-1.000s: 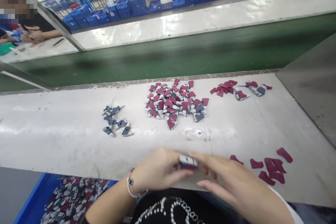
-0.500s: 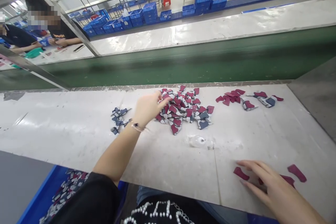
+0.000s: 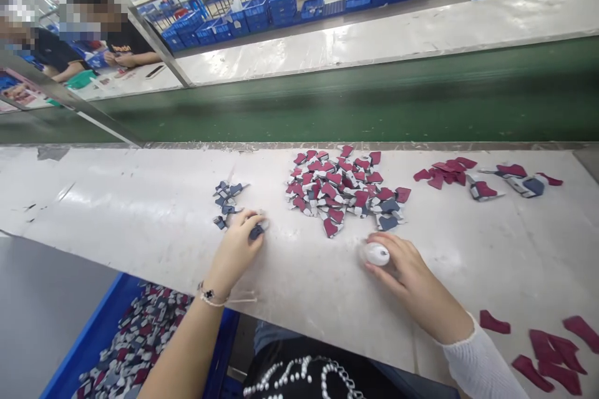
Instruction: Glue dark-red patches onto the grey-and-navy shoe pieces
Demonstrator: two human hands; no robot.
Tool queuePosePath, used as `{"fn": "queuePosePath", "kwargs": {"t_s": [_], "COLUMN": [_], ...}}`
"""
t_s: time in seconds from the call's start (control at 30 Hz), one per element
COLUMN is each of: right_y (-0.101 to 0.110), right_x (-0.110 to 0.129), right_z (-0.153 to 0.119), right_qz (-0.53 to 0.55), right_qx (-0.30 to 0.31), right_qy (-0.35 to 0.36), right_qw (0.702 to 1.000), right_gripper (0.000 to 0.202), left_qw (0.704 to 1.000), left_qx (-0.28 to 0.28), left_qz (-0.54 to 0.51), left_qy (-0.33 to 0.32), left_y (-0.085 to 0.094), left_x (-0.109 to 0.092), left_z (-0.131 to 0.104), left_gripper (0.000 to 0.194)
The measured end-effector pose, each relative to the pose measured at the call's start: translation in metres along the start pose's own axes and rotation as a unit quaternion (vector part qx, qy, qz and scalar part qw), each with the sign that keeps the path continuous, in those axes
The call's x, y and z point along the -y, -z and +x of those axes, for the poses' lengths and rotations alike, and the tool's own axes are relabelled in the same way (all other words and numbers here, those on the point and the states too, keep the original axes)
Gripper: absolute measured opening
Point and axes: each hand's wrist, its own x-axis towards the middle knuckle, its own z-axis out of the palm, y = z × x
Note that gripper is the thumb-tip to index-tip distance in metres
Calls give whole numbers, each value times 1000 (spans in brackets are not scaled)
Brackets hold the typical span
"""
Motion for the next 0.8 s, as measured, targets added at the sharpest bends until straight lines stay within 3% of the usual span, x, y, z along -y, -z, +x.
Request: {"fn": "queuePosePath", "kwargs": {"t_s": [0.1,0.2,0.27,0.33,0.43,0.6,0.73,0.8], "right_y": [4,18,28,37,47,52,45,44], "right_x": [6,15,21,24,27,31,29,27], "right_z": [-5,-26,-39,-49,-61,-67,-52,-44], "right_qz": [39,87,130,168,211,357,407,409], "right_qx": [20,8,-29,-62,-78,-28,-5,4], "right_qy": [-5,-37,-59,-56,-58,-79,-48,-41], "right_qw": [999,995,989,982,973,930,912,912], "right_gripper": [43,47,46,32,26,48,50,49], "left_qw": [996,966,917,849,775,754,749,737], "left_qx": [-31,-29,46,157,283,379,387,390], "left_qz": [-78,-257,-394,-502,-565,-536,-538,-551], "left_qy": [-3,28,52,52,39,14,-7,-22], "left_y": [-7,-6,-6,-12,-26,-45,-55,-60], "left_x": [-7,-17,-27,-43,-74,-111,-113,-110], "left_z": [-9,-16,-16,-13,-6,4,9,9], "left_gripper": [40,36,33,29,31,39,34,45]}}
